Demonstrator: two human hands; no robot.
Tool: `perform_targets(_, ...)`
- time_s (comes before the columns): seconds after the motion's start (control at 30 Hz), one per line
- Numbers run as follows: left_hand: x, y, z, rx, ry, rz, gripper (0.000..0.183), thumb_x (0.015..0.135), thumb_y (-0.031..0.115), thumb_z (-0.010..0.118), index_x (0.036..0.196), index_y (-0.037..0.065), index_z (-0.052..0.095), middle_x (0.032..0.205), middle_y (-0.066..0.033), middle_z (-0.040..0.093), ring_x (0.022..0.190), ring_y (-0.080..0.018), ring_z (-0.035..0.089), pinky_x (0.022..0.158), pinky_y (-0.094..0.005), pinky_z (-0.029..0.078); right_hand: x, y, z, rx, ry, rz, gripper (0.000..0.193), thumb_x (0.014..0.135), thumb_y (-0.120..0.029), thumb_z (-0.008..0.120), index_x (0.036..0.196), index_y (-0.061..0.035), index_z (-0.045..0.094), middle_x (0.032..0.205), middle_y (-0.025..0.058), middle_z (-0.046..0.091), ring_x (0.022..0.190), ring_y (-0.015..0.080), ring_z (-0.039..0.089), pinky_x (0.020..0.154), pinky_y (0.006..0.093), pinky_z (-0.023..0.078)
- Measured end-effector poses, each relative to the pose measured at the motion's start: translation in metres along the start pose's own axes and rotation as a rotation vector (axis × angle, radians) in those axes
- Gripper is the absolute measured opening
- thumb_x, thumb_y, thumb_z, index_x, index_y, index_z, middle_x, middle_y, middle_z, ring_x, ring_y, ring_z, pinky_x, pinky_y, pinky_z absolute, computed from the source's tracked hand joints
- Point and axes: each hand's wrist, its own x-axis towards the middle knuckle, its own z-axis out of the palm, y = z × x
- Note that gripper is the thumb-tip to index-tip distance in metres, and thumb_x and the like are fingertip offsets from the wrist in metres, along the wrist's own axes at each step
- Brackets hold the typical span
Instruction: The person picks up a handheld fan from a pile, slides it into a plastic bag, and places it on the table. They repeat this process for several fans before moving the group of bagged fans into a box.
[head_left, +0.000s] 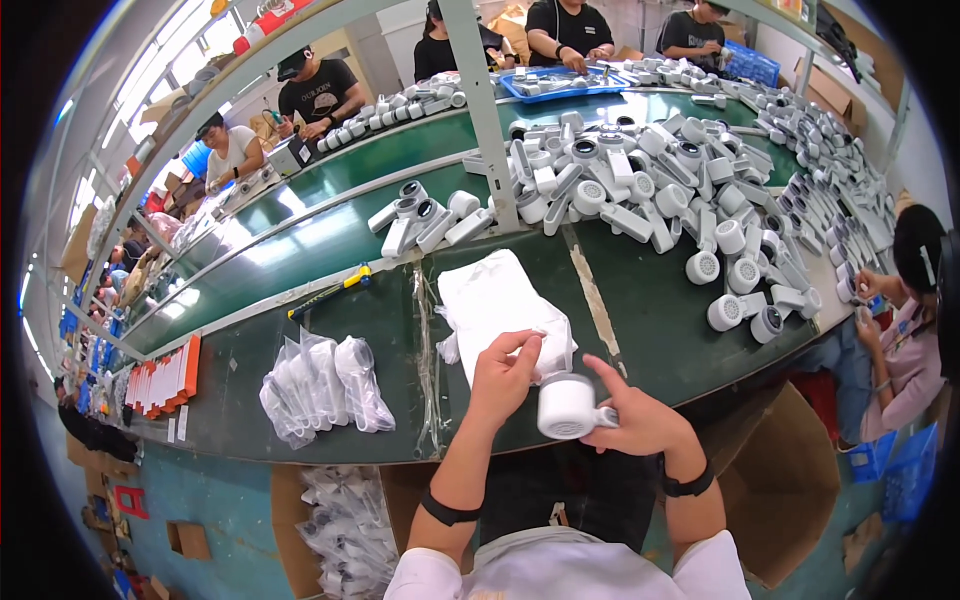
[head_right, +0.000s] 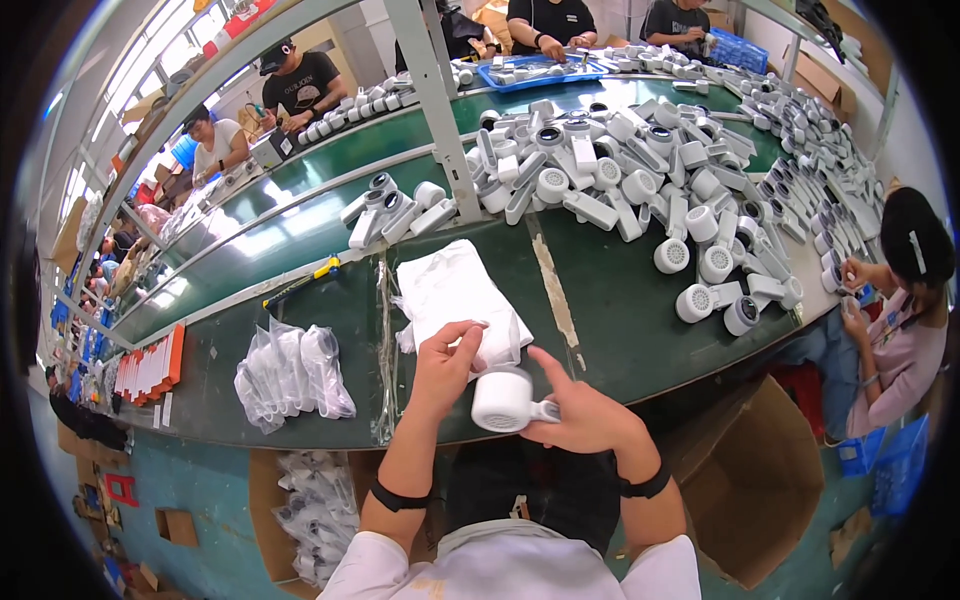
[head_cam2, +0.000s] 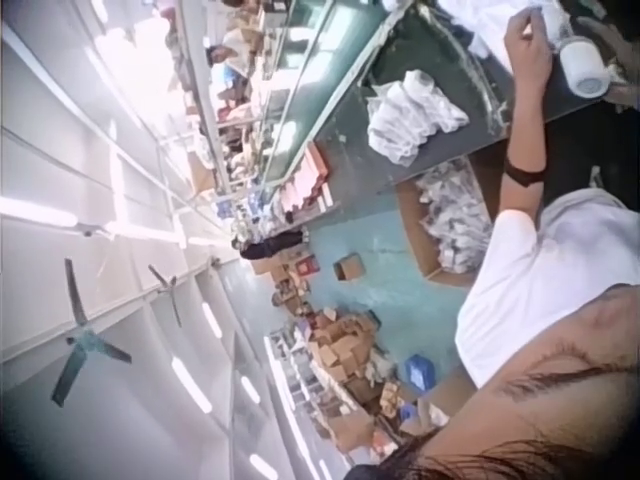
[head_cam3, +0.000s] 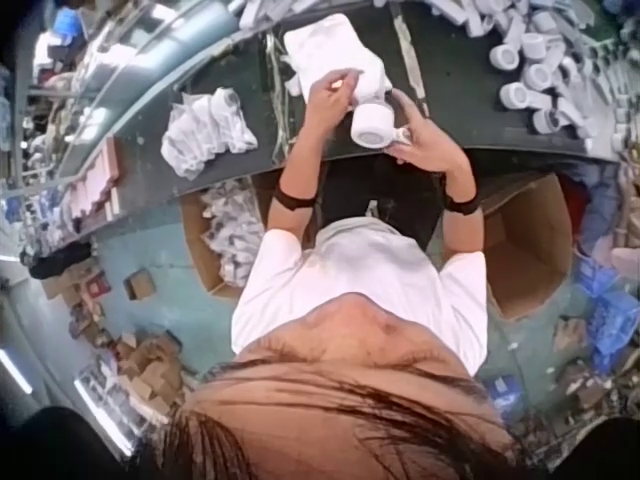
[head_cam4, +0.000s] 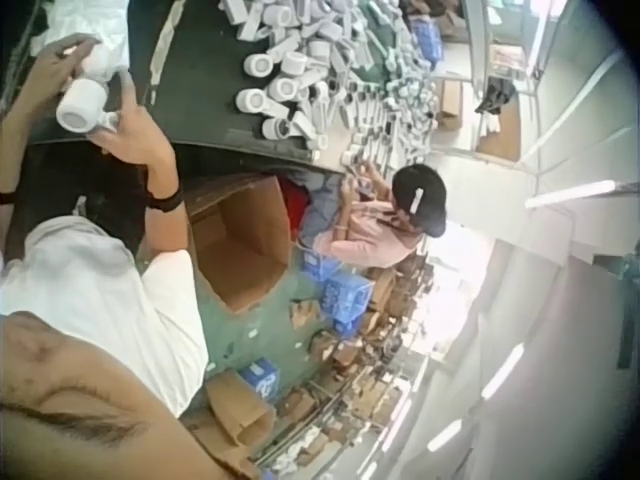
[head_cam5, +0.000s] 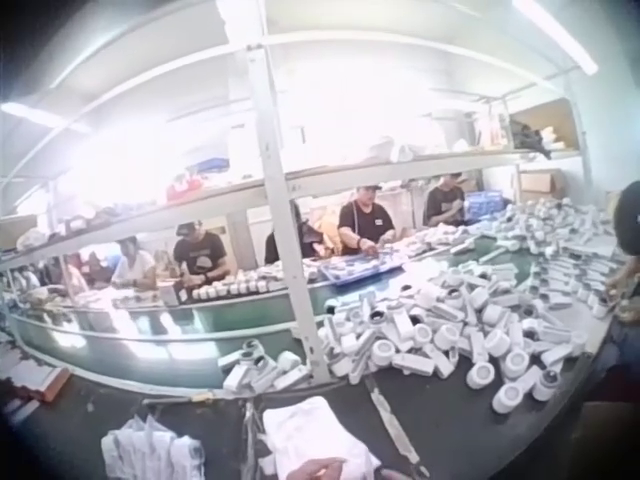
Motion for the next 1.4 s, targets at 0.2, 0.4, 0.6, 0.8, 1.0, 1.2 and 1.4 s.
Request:
perform_targets(0.2, 0.002, -0.004, -0.015, 0.072, -0.192, 0.168, 0.021, 0.097, 0.015, 0.057, 0.107, 0.0, 0.067, 0.098, -0.0049, 0.064, 0.087, -0.0119, 0.06, 0.076, -0.0248, 0.048, 0.031, -0.016, -0.018, -0.034, -0.086, 0.261, 0.094, 0.086, -0.02, 0.065, 0.152, -0.0086, -0.002, 0.079, 0.0093, 0.066, 0.058, 0.0163, 0.064, 0.056, 0.0279, 0.053)
perform_targets(0.4, -0.003, 0.005, -0.033, 0.189, -0.26, 0.18, 0.024, 0.097, 0.015, 0.056, 0.11, -0.003, 0.066, 0.114, -0.0069, 0.059, 0.093, -0.0131, 0.058, 0.081, -0.0251, 0.048, 0.047, -0.012, -0.007, 0.023, -0.136, 0.274, 0.081, 0.089, -0.021, 0.063, 0.151, -0.0099, 0.012, 0.08, 0.0076, 0.064, 0.055, 0.0149, 0.061, 0.052, 0.0271, 0.052)
perform_targets(0.6, -0.011, 0.008, -0.018, 0.43, -0.12, 0.38, 0.019, 0.094, 0.013, 0.059, 0.107, 0.003, 0.069, 0.109, -0.0073, 0.06, 0.074, -0.0125, 0.061, 0.067, -0.0255, 0.05, 0.057, 0.006, 0.021, 0.42, 0.112, 0.261, 0.065, 0.092, -0.022, 0.06, 0.144, -0.0084, 0.025, 0.076, 0.0059, 0.059, 0.052, 0.0142, 0.059, 0.046, 0.0284, 0.048)
perform_targets(0.8, -0.017, 0.01, -0.015, 0.738, 0.032, 0.577, 0.014, 0.085, 0.015, 0.066, 0.098, 0.015, 0.071, 0.114, -0.0073, 0.061, 0.068, -0.0248, 0.066, 0.061, -0.033, 0.052, 0.056, -0.002, 0.027, 0.217, 0.114, 0.28, 0.071, 0.092, -0.019, 0.058, 0.149, -0.0107, 0.016, 0.079, 0.0073, 0.061, 0.054, 0.0148, 0.061, 0.049, 0.0279, 0.05)
perform_targets(1.0, -0.023, 0.016, -0.01, 0.86, -0.151, 0.695, 0.017, 0.083, 0.012, 0.067, 0.1, 0.013, 0.071, 0.119, -0.0084, 0.06, 0.073, -0.0246, 0.067, 0.062, -0.0328, 0.053, 0.055, -0.003, 0.024, 0.051, 0.174, 0.173, 0.078, 0.092, -0.025, 0.058, 0.15, -0.0066, 0.009, 0.081, 0.0121, 0.063, 0.055, 0.0177, 0.063, 0.052, 0.0305, 0.052)
perform_targets(1.2, -0.026, 0.013, -0.002, 0.676, -0.079, 0.696, 0.018, 0.083, 0.007, 0.068, 0.101, 0.009, 0.071, 0.125, -0.0121, 0.057, 0.067, -0.0212, 0.066, 0.062, -0.0314, 0.053, 0.058, 0.007, 0.025, 0.471, 0.17, 0.152, 0.073, 0.093, -0.021, 0.057, 0.149, -0.0091, 0.012, 0.085, 0.0119, 0.062, 0.055, 0.0192, 0.063, 0.047, 0.0312, 0.051)
perform_targets(1.4, -0.038, 0.005, 0.01, 0.597, -0.071, 0.603, 0.018, 0.084, 0.005, 0.069, 0.101, 0.005, 0.069, 0.125, -0.016, 0.053, 0.064, -0.0153, 0.062, 0.06, -0.0295, 0.051, 0.067, 0.013, 0.032, 0.777, 0.305, 0.114, 0.052, 0.093, -0.013, 0.054, 0.137, -0.0078, 0.026, 0.094, 0.0144, 0.06, 0.062, 0.0206, 0.064, 0.049, 0.032, 0.053)
